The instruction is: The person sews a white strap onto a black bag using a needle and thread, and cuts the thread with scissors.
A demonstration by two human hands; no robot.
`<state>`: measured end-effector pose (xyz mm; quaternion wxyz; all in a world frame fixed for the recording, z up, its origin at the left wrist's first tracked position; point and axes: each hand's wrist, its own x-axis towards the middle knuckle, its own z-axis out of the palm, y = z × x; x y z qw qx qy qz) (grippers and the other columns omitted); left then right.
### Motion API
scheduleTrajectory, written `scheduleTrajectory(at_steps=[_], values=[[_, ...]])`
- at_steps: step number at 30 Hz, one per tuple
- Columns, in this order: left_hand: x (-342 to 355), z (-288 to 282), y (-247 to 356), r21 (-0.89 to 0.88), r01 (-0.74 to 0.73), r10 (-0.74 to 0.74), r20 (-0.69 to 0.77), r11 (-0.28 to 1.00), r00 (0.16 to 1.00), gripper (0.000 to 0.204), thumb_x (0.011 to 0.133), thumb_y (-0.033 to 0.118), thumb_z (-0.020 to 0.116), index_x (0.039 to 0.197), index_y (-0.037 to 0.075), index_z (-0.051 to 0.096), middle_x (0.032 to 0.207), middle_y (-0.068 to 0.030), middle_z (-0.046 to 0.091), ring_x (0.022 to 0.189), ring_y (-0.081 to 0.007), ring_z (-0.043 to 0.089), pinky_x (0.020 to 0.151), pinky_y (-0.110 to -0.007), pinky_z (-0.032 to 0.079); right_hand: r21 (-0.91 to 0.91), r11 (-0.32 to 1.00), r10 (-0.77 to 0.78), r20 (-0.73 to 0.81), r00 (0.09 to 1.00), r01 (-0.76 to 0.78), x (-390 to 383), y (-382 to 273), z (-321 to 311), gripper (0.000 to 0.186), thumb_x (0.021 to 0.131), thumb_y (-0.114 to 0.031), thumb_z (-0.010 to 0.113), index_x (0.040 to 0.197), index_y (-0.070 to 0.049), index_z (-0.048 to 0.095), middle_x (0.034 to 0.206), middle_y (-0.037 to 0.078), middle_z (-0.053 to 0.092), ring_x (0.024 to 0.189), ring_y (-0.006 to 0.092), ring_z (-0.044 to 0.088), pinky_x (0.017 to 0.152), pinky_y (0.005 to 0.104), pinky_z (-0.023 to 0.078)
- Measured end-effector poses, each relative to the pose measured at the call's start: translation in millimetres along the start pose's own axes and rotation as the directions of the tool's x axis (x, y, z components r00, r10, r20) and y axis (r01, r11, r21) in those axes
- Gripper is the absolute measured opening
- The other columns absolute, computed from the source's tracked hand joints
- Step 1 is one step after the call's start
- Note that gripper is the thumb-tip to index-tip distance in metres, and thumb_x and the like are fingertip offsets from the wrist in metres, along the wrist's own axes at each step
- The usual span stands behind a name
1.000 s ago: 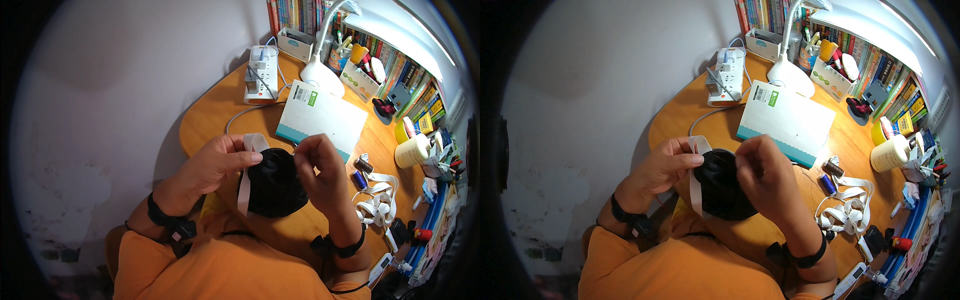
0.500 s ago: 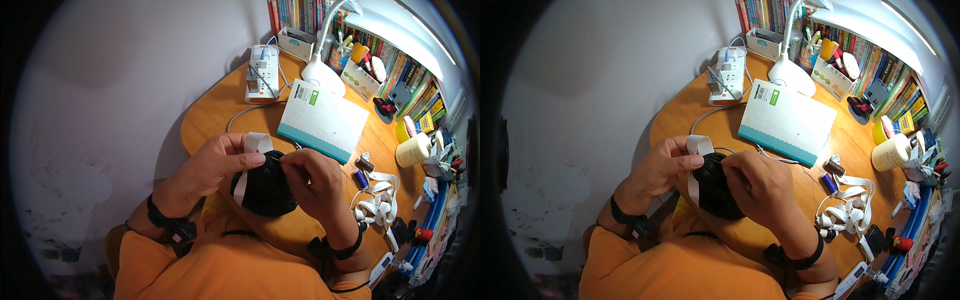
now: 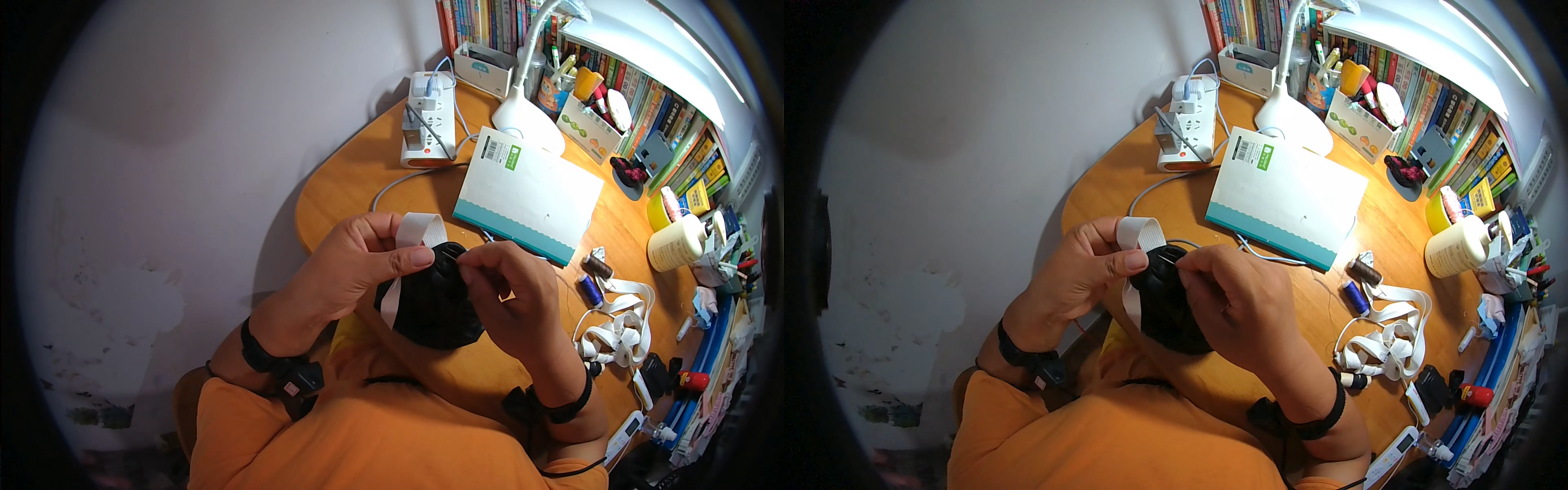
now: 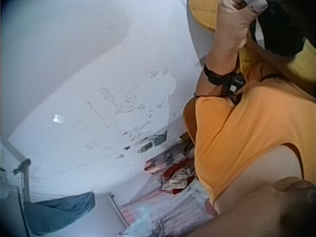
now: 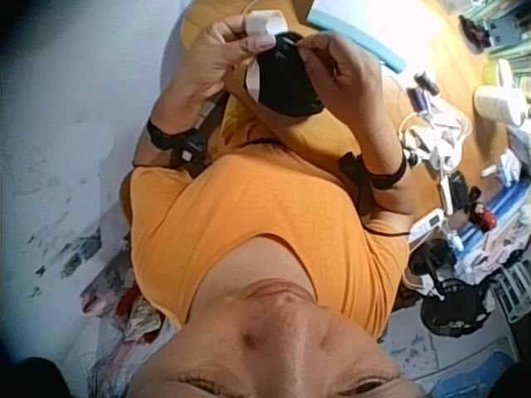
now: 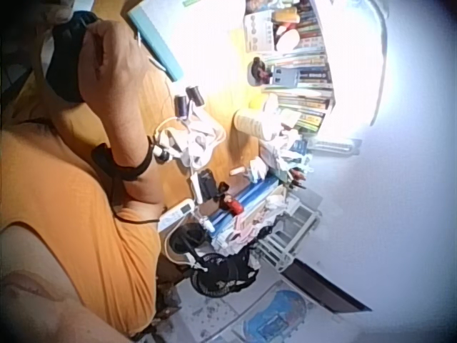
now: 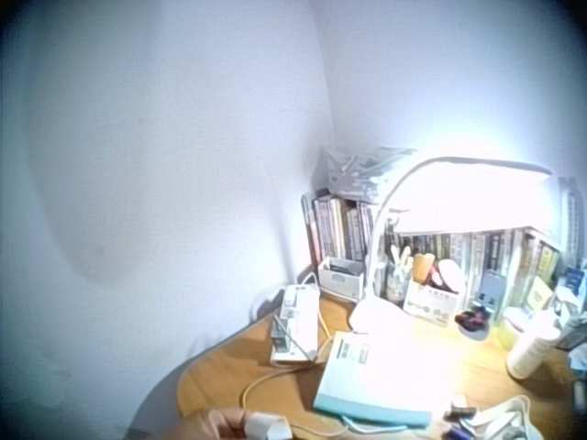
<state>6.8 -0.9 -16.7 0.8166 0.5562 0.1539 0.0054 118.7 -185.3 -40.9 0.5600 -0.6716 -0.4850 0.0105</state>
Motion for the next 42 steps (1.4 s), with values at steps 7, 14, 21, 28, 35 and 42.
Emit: scheduleTrajectory(at_steps=[7,14,21,28,35,42], values=[[1,4,-1,0.091,-0.019,0.023,-0.041,0.996,0.999,0.019,0.09,0.013,0.074,0.104,0.003,0.066,0.09,0.0021,0.068,0.082,-0.004,0.062,0.075,-0.02,0.052,-0.015,1.0,0.003,-0.005,1.0,-0.003,0,1,0,0.01,0.08,0.001,0.067,0.087,-0.004,0.064,0.072,0.011,0.064,0.06,0.0271,0.064,0.054,0.0341,0.049],[-2,11,1,0.33,-0.129,0.157,-0.058,0.935,0.986,0.017,0.088,0.013,0.075,0.097,0.003,0.065,0.086,0.0035,0.065,0.079,-0.0022,0.058,0.07,-0.02,0.049,-0.008,0.998,0.065,-0.033,0.997,-0.065,-3,-3,3,0.008,0.081,0.001,0.067,0.087,-0.003,0.063,0.069,0.012,0.063,0.059,0.0284,0.064,0.053,0.0349,0.049],[-2,19,-4,0.856,-0.407,0.599,0.151,0.319,0.787,0.014,0.083,0.004,0.072,0.093,0.005,0.062,0.089,-0.0047,0.065,0.079,-0.0153,0.061,0.072,-0.028,0.049,0.074,0.979,0.194,-0.087,0.977,-0.188,-10,-9,13,0.008,0.084,0.001,0.066,0.088,-0.003,0.06,0.067,0.013,0.062,0.058,0.0277,0.064,0.052,0.0337,0.049],[12,22,-16,0.835,-0.543,0.744,0.42,-0.092,0.519,0.024,0.071,0.006,0.076,0.089,0.008,0.059,0.085,-0.0045,0.063,0.076,-0.0282,0.062,0.077,-0.041,0.052,0.086,0.979,0.194,-0.139,0.971,-0.184,-13,-10,15,0.01,0.086,0.001,0.066,0.09,-0.003,0.058,0.068,0.012,0.063,0.057,0.0242,0.064,0.052,0.0319,0.048],[10,15,-13,0.799,-0.544,0.74,0.523,-0.255,0.422,0.024,0.074,0.008,0.075,0.093,0.011,0.062,0.093,-0.0021,0.066,0.081,-0.0234,0.064,0.082,-0.042,0.053,0.329,0.916,0.264,-0.059,0.963,-0.231,-14,-3,17,0.014,0.089,0.006,0.061,0.098,-0.002,0.053,0.075,0.009,0.062,0.065,0.0139,0.062,0.059,0.0258,0.049],[8,11,-16,0.773,-0.536,0.706,0.586,-0.339,0.398,0.025,0.076,0.015,0.075,0.099,0.012,0.064,0.096,-0.0002,0.066,0.083,-0.0208,0.064,0.077,-0.037,0.052,0.525,0.838,0.18,-0.005,0.984,-0.15,-18,7,21,0.026,0.09,0.014,0.046,0.105,-0.005,0.037,0.086,0.005,0.058,0.077,0.0096,0.06,0.064,0.021,0.048]])
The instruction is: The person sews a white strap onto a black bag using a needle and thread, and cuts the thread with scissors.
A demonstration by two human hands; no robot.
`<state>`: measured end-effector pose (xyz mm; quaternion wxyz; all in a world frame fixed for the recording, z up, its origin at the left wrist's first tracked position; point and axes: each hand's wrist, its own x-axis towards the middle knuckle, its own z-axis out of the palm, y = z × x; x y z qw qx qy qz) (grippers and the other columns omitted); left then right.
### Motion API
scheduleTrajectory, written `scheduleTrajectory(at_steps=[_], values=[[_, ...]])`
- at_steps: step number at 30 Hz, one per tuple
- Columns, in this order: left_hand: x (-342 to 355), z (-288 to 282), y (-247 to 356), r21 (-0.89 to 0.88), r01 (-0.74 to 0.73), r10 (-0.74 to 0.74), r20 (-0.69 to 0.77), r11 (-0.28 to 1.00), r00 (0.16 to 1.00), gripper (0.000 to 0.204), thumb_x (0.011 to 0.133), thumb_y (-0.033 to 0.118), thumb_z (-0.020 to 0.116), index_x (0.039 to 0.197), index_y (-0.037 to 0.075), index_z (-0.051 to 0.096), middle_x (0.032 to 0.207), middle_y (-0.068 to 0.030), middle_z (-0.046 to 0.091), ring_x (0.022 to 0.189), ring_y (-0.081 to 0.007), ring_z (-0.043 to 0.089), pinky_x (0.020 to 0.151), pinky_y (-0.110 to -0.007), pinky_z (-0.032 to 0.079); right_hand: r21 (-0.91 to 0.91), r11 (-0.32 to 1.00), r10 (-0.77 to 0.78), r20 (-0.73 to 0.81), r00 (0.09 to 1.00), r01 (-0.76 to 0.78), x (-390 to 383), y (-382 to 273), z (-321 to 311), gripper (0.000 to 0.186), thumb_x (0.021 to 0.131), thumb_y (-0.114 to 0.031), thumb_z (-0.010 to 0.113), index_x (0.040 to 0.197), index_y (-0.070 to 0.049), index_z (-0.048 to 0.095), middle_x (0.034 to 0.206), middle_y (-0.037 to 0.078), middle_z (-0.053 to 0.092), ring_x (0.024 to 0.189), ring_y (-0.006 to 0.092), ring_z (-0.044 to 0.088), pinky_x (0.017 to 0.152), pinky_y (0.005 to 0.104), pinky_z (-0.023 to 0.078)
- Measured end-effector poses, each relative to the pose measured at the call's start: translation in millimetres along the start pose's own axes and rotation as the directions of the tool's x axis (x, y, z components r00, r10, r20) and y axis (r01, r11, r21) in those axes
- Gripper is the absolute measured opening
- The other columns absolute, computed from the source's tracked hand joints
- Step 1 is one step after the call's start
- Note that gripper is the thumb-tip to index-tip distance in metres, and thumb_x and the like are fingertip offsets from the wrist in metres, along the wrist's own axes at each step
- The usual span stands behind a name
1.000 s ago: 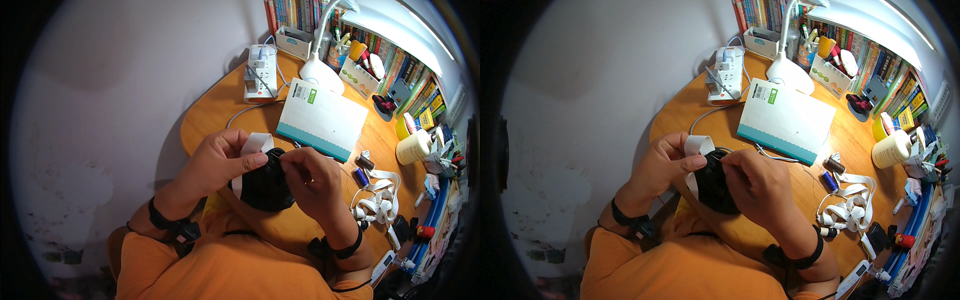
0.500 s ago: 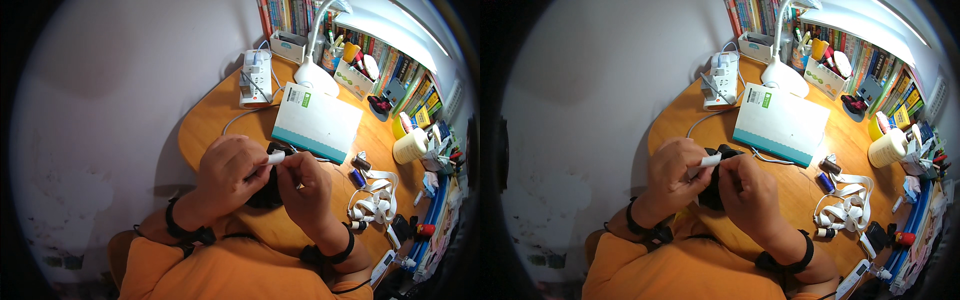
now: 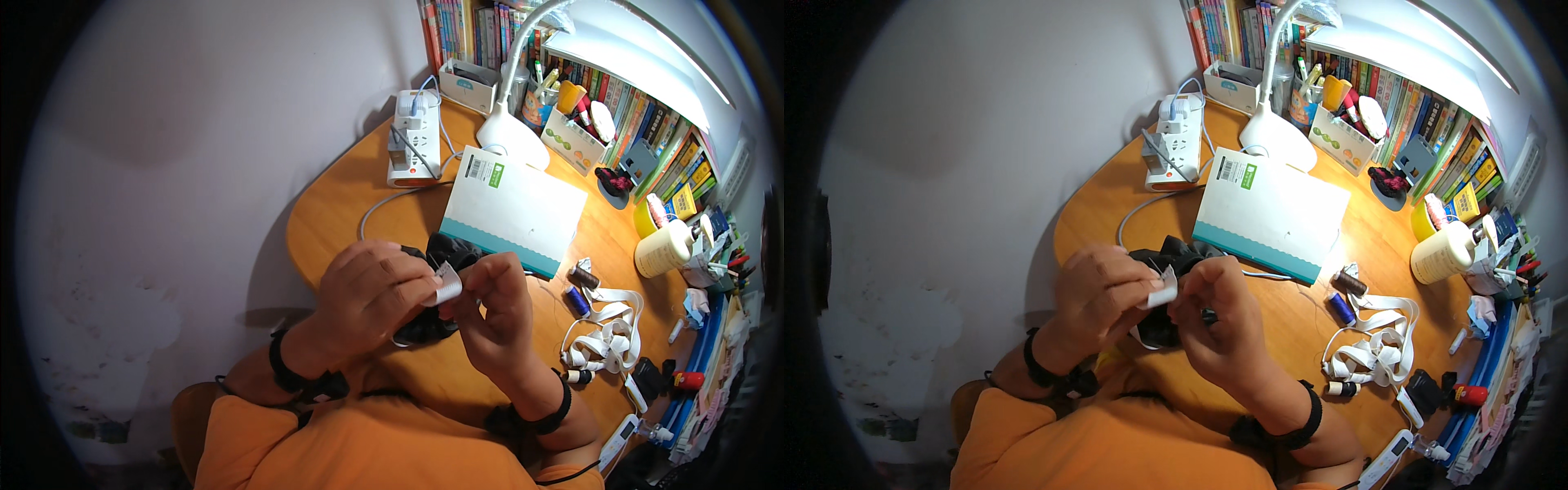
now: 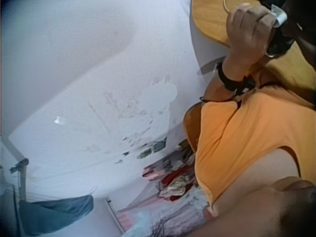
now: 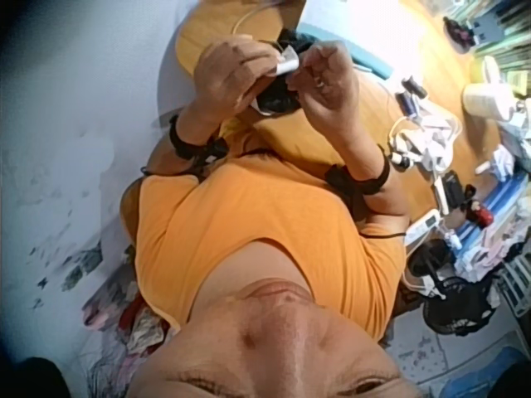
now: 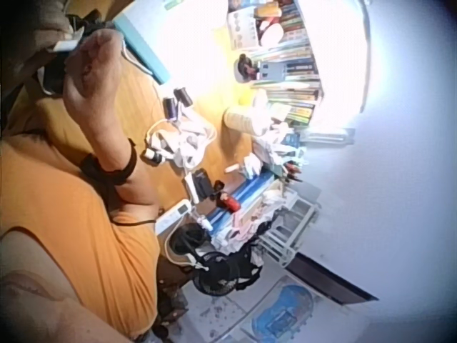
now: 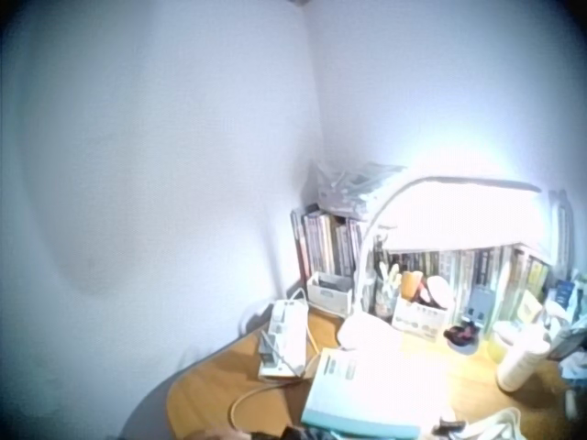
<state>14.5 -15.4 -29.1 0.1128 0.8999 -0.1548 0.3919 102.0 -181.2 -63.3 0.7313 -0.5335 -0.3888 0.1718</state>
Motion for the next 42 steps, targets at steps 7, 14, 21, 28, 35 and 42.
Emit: scheduleTrajectory(at_steps=[7,14,21,28,35,42], values=[[-8,3,-7,0.003,-0.02,0.02,0.006,1.0,1.0,0.02,0.078,0.012,0.074,0.096,0.013,0.066,0.094,-0.0001,0.067,0.077,-0.0196,0.063,0.063,-0.031,0.045,-0.103,0.976,0.193,-0.002,0.981,-0.192,15,-10,-21,0.015,0.09,0.008,0.057,0.101,0.001,0.049,0.084,0.004,0.06,0.075,0.0057,0.056,0.064,0.0198,0.045],[-9,-2,-12,0.098,-0.093,0.086,0.076,0.991,0.993,0.021,0.077,0.021,0.073,0.096,0.017,0.065,0.096,0.0048,0.064,0.085,-0.0132,0.062,0.076,-0.03,0.045,-0.188,0.981,0.076,0.086,0.993,-0.058,29,-13,-30,0.005,0.085,-0.001,0.07,0.09,-0.001,0.069,0.078,0.001,0.056,0.072,0.0098,0.053,0.063,0.0232,0.041],[-3,-4,-13,0.078,-0.181,0.171,0.128,0.98,0.977,0.02,0.078,0.016,0.068,0.097,0.018,0.062,0.098,0.0044,0.061,0.086,-0.0137,0.062,0.078,-0.031,0.047,-0.375,0.925,-0.005,0.159,0.987,0.065,28,-8,-31,0.006,0.08,-0.003,0.074,0.082,-0.004,0.069,0.082,0.007,0.058,0.08,0.0195,0.057,0.07,0.0287,0.043],[0,-5,-11,0.033,-0.199,0.194,0.126,0.979,0.973,0.021,0.078,0.016,0.07,0.098,0.016,0.062,0.099,0.0035,0.061,0.085,-0.0142,0.061,0.078,-0.031,0.049,0.145,0.983,0.122,-0.08,0.989,-0.109,19,1,-24,0.009,0.091,-0.008,0.064,0.089,-0.003,0.057,0.092,0.002,0.051,0.082,0.0097,0.046,0.075,0.0226,0.039],[-4,-7,-11,0.04,-0.23,0.226,0.081,0.972,0.971,0.02,0.082,0.022,0.072,0.097,0.017,0.061,0.096,0.0048,0.061,0.083,-0.0137,0.061,0.076,-0.03,0.05,0.356,0.933,0.115,-0.177,0.977,-0.045,31,-6,-36,0.004,0.097,-0.008,0.056,0.097,-0.004,0.053,0.096,0.005,0.059,0.08,0.0095,0.053,0.072,0.0222,0.042],[-6,-11,-12,0.073,-0.245,0.239,0.074,0.967,0.968,0.017,0.084,0.024,0.071,0.097,0.018,0.061,0.095,0.0057,0.063,0.084,-0.0132,0.061,0.078,-0.03,0.051,0.137,0.986,0.106,-0.041,0.994,-0.1,23,-14,-33,0.008,0.094,0.001,0.053,0.102,-0.002,0.053,0.085,0.004,0.06,0.069,0.0092,0.055,0.061,0.0213,0.044]])
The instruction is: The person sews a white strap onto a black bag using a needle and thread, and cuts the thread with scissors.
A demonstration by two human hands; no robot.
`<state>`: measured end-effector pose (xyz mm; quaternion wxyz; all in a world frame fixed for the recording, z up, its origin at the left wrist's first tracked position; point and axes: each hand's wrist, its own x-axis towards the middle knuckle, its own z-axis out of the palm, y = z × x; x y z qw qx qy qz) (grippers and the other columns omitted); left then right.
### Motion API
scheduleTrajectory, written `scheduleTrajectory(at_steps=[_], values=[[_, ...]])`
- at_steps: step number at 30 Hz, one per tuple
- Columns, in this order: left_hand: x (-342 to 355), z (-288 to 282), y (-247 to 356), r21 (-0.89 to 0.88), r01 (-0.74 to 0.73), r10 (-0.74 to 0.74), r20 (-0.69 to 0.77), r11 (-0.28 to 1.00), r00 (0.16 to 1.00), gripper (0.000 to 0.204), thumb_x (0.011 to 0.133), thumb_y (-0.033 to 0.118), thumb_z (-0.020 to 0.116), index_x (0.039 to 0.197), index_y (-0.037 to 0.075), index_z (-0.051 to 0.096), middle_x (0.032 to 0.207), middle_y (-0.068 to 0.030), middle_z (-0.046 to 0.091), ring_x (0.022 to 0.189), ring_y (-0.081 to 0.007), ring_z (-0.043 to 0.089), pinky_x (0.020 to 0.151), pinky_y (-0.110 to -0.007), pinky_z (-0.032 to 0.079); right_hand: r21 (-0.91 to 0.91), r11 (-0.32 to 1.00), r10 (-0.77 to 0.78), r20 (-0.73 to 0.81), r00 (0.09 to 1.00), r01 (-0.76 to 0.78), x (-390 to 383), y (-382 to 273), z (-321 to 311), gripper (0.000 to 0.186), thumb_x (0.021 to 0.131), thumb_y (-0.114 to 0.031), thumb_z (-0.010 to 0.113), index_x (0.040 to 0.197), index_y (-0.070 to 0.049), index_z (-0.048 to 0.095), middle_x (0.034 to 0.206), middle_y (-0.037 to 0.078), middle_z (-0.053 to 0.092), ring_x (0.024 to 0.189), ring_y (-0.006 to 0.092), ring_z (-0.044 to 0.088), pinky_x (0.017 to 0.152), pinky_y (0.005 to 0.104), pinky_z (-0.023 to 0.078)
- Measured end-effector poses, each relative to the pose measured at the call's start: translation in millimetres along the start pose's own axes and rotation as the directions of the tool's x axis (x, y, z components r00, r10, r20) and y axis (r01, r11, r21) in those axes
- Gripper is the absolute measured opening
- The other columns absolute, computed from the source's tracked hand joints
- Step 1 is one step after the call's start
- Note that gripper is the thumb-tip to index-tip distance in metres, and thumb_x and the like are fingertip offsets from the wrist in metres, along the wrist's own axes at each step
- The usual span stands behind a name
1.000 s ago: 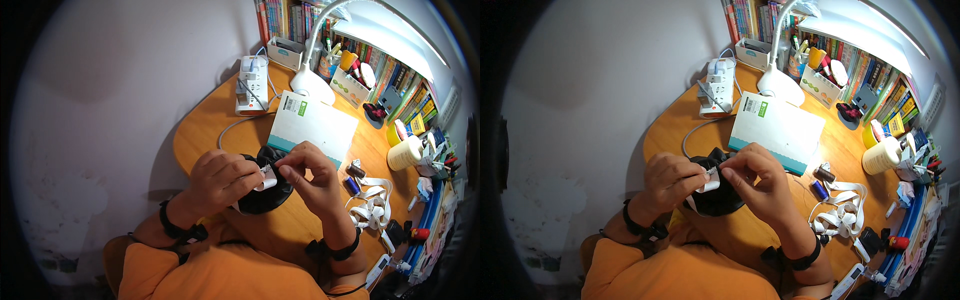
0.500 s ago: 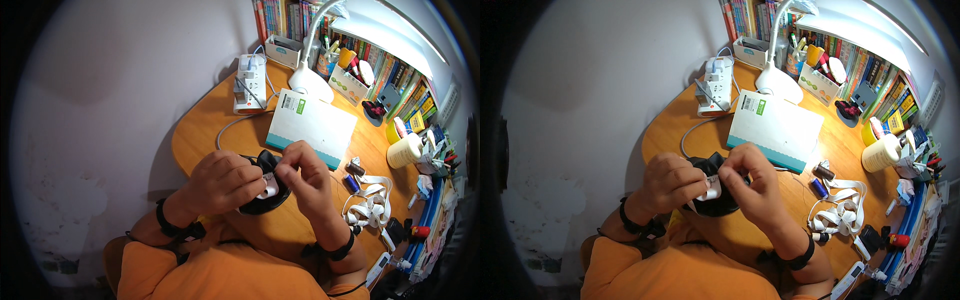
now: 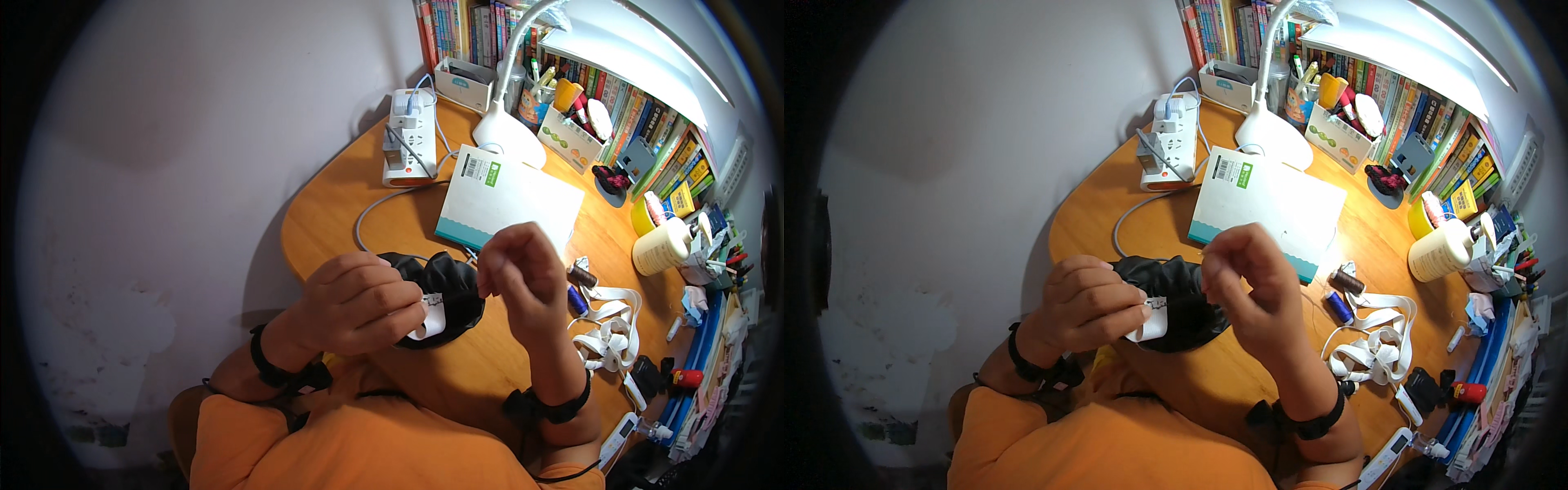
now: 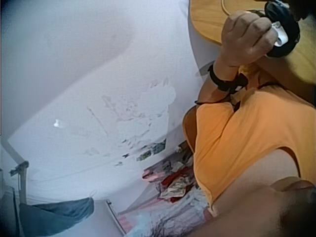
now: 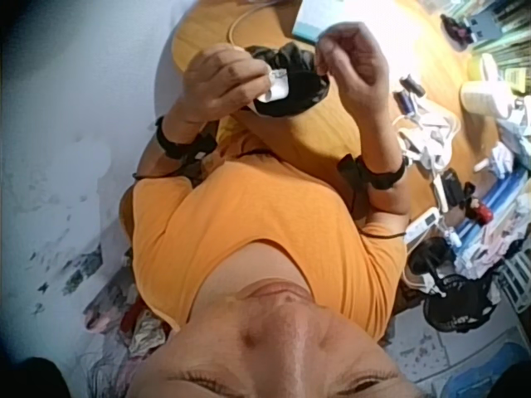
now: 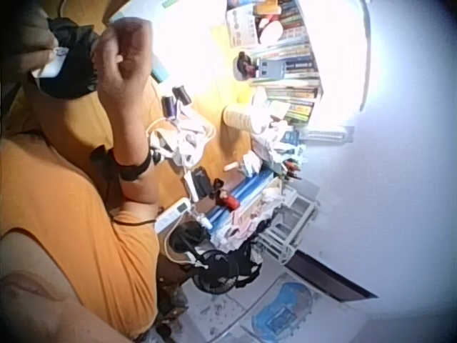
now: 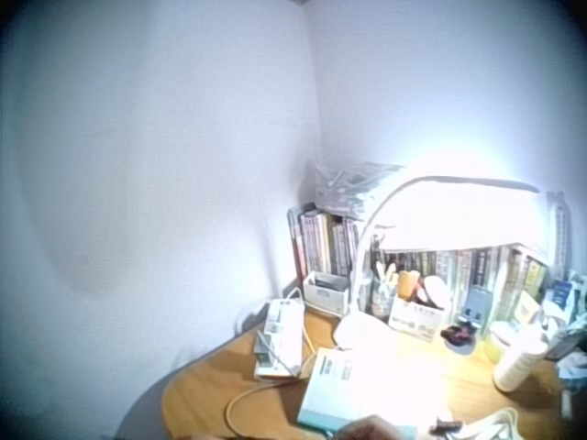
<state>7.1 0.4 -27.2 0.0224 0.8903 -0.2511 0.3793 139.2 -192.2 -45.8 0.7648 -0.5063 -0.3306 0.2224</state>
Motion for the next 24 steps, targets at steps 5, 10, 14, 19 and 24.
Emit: scheduleTrajectory(at_steps=[5,10,14,19,24], values=[[-2,-3,-3,0.012,0.001,-0.001,-0.022,1.0,1.0,0.017,0.083,0.021,0.071,0.097,0.018,0.062,0.095,0.0059,0.064,0.085,-0.0131,0.06,0.079,-0.031,0.051,-0.504,0.804,-0.179,0.301,0.937,0.316,7,-7,0,0.013,0.083,0.005,0.061,0.091,-0.005,0.061,0.078,0.008,0.055,0.068,0.0223,0.058,0.061,0.0303,0.045],[-2,-6,-3,0.015,-0.004,0.005,-0.019,1.0,1.0,0.018,0.082,0.018,0.07,0.098,0.019,0.063,0.096,0.0062,0.064,0.085,-0.0131,0.06,0.079,-0.03,0.05,-0.57,0.663,-0.253,0.439,0.862,0.485,6,-9,0,0.016,0.077,0.0,0.067,0.09,-0.008,0.063,0.08,0.007,0.054,0.072,0.0288,0.057,0.06,0.0376,0.046],[-2,-6,-3,0.01,0.003,-0.002,-0.023,1.0,1.0,0.018,0.082,0.017,0.07,0.098,0.019,0.063,0.096,0.0062,0.064,0.085,-0.0129,0.06,0.08,-0.03,0.05,-0.585,0.646,-0.25,0.445,0.86,0.49,6,-11,0,0.016,0.076,-0.001,0.067,0.09,-0.008,0.063,0.08,0.007,0.054,0.071,0.0285,0.057,0.06,0.0376,0.046],[-1,-6,-3,0.011,-0.009,0.009,-0.015,1.0,1.0,0.018,0.082,0.017,0.07,0.098,0.018,0.063,0.096,0.0062,0.064,0.084,-0.0125,0.06,0.08,-0.03,0.05,-0.588,0.641,-0.238,0.459,0.856,0.493,6,-13,0,0.016,0.076,0.0,0.066,0.09,-0.007,0.062,0.079,0.007,0.053,0.071,0.0292,0.056,0.06,0.0379,0.045],[-2,-6,-3,0.005,-0.009,0.009,-0.023,1.0,1.0,0.019,0.081,0.015,0.07,0.097,0.018,0.063,0.096,0.0058,0.064,0.083,-0.0123,0.06,0.078,-0.029,0.051,-0.584,0.644,-0.24,0.457,0.856,0.493,5,-13,1,0.016,0.076,0.0,0.066,0.09,-0.007,0.062,0.079,0.008,0.053,0.071,0.0295,0.055,0.06,0.0383,0.045]])
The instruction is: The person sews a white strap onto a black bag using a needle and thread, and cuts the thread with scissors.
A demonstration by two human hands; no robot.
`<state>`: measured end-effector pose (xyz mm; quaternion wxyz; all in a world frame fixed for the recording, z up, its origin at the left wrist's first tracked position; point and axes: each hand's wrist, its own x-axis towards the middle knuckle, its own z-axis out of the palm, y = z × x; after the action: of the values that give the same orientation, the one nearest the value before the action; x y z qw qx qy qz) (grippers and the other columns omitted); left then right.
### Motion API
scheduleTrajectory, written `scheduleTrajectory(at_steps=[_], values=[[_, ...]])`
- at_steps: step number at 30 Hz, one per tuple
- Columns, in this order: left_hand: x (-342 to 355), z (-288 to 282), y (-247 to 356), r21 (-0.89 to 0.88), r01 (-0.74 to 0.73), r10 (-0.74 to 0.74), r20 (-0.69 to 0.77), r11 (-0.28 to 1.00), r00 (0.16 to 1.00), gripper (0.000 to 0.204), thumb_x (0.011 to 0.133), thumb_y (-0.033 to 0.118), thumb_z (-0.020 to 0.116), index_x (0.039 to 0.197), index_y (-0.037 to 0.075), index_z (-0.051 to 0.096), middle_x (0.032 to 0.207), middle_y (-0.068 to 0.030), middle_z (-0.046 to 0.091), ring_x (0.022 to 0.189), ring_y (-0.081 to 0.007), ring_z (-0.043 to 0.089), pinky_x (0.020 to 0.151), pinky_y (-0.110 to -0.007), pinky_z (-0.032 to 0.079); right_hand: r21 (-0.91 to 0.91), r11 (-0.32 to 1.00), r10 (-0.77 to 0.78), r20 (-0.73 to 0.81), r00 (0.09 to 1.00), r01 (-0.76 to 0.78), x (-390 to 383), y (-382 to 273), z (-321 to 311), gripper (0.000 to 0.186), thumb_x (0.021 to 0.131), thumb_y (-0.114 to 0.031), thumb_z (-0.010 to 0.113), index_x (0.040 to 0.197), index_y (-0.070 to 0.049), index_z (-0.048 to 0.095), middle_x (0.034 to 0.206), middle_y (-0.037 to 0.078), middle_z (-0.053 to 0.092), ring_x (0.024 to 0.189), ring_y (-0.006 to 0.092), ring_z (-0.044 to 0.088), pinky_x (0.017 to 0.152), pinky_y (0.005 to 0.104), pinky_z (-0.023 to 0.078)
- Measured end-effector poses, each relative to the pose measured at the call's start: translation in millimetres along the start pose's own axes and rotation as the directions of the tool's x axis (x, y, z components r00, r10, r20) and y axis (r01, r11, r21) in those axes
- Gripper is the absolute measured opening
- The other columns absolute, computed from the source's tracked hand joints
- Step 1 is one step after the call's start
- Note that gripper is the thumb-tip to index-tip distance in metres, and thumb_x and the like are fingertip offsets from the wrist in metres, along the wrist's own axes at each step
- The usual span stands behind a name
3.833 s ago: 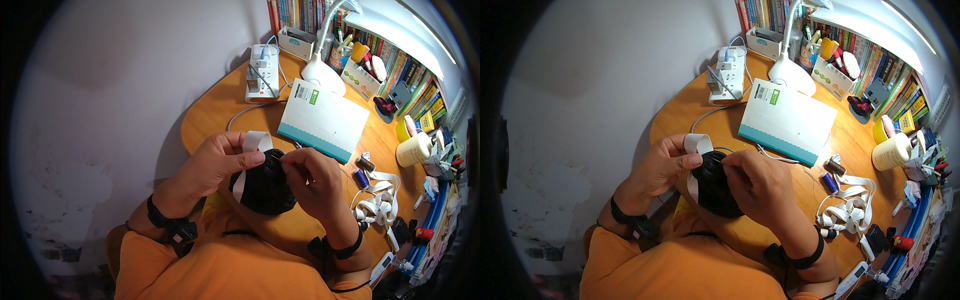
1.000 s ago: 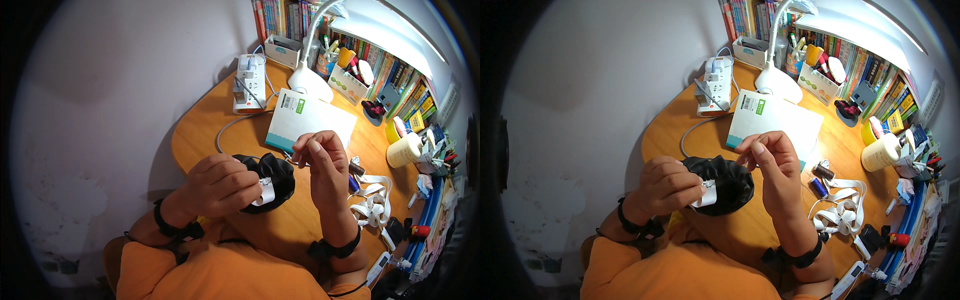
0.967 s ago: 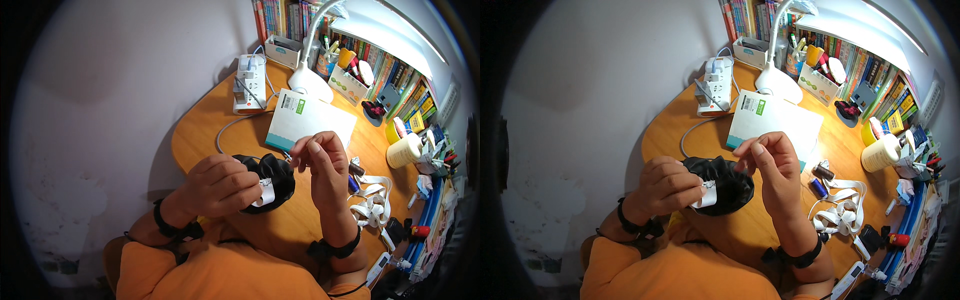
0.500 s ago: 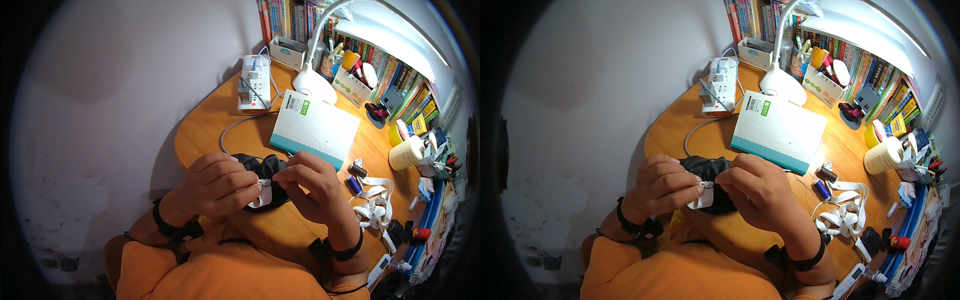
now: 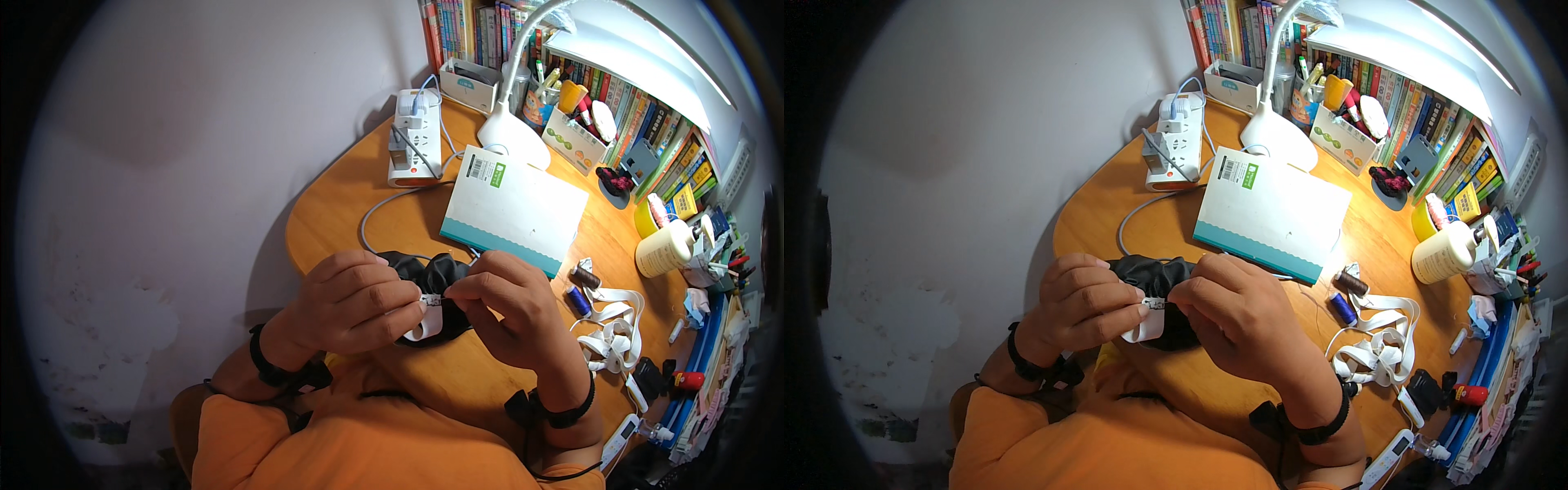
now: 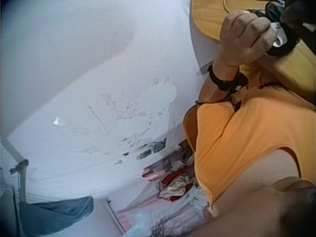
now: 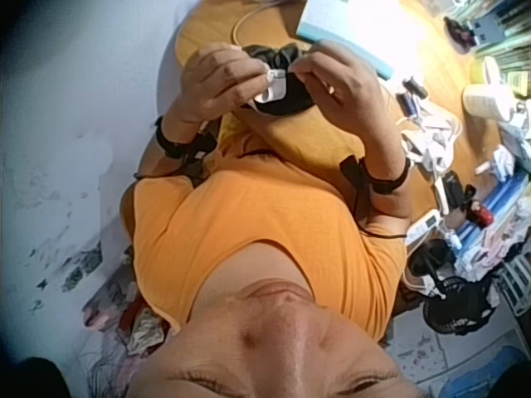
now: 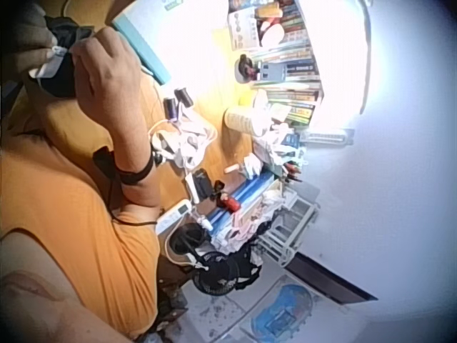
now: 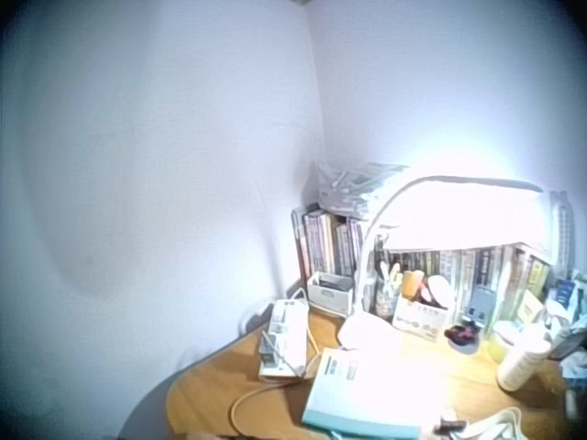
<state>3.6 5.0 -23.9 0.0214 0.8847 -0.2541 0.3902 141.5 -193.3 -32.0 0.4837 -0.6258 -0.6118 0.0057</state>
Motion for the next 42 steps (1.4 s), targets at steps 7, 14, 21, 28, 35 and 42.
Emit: scheduleTrajectory(at_steps=[7,14,21,28,35,42], values=[[6,-2,-1,-0.04,-0.025,0.027,0.047,0.999,0.999,0.015,0.081,0.014,0.069,0.094,0.016,0.063,0.097,0.0039,0.065,0.086,-0.0136,0.062,0.08,-0.029,0.053,-0.087,0.996,-0.012,0.048,0.999,0.016,1,-5,-5,0.015,0.074,-0.001,0.066,0.088,-0.007,0.062,0.079,0.007,0.052,0.072,0.0289,0.055,0.062,0.0384,0.045],[19,0,-1,-0.221,-0.081,0.108,0.113,0.972,0.988,0.012,0.081,0.013,0.067,0.091,0.011,0.062,0.095,-0.0008,0.063,0.088,-0.0171,0.063,0.083,-0.032,0.055,-0.081,0.997,0.015,0.187,0.982,0.001,0,-10,-12,0.014,0.075,-0.002,0.067,0.086,-0.007,0.062,0.081,0.007,0.053,0.077,0.028,0.055,0.069,0.0383,0.046],[19,8,-8,-0.453,0.061,0.036,0.203,0.89,0.979,0.015,0.081,0.01,0.072,0.092,0.01,0.062,0.093,-0.0027,0.065,0.083,-0.0222,0.064,0.08,-0.034,0.055,0.272,0.952,0.08,0.226,0.971,-0.142,-3,5,-7,0.01,0.078,0.002,0.069,0.084,-0.004,0.063,0.079,0.009,0.058,0.075,0.0288,0.059,0.064,0.036,0.047],[5,5,-13,-0.606,0.794,-0.374,0.726,0.048,0.577,0.016,0.084,0.001,0.074,0.095,0.007,0.064,0.097,-0.0028,0.068,0.091,-0.0137,0.063,0.082,-0.028,0.05,0.602,0.591,0.354,0.404,0.843,-0.537,-7,19,0,0.009,0.095,-0.01,0.065,0.098,-0.002,0.066,0.086,-0.002,0.064,0.078,0.0044,0.055,0.067,0.0216,0.044],[-3,9,-17,-0.594,0.692,-0.307,0.804,-0.411,0.509,0.02,0.091,0.013,0.071,0.106,0.004,0.062,0.096,0.0017,0.066,0.087,-0.0032,0.06,0.078,-0.02,0.048,0.8,0.284,0.338,0.433,0.836,-0.529,-15,36,17,0.011,0.096,-0.01,0.065,0.102,-0.002,0.061,0.092,-0.001,0.064,0.083,0.0042,0.056,0.074,0.0186,0.045],[-1,15,-8,-0.517,0.579,-0.295,0.849,-0.631,0.438,0.023,0.092,0.014,0.069,0.11,0.002,0.061,0.099,-0.0014,0.068,0.088,-0.0059,0.063,0.08,-0.023,0.051,0.91,-0.001,0.357,0.387,0.85,-0.414,-22,31,43,0.008,0.095,-0.008,0.064,0.099,-0.002,0.06,0.091,0.001,0.064,0.083,0.0066,0.059,0.075,0.0206,0.047]])
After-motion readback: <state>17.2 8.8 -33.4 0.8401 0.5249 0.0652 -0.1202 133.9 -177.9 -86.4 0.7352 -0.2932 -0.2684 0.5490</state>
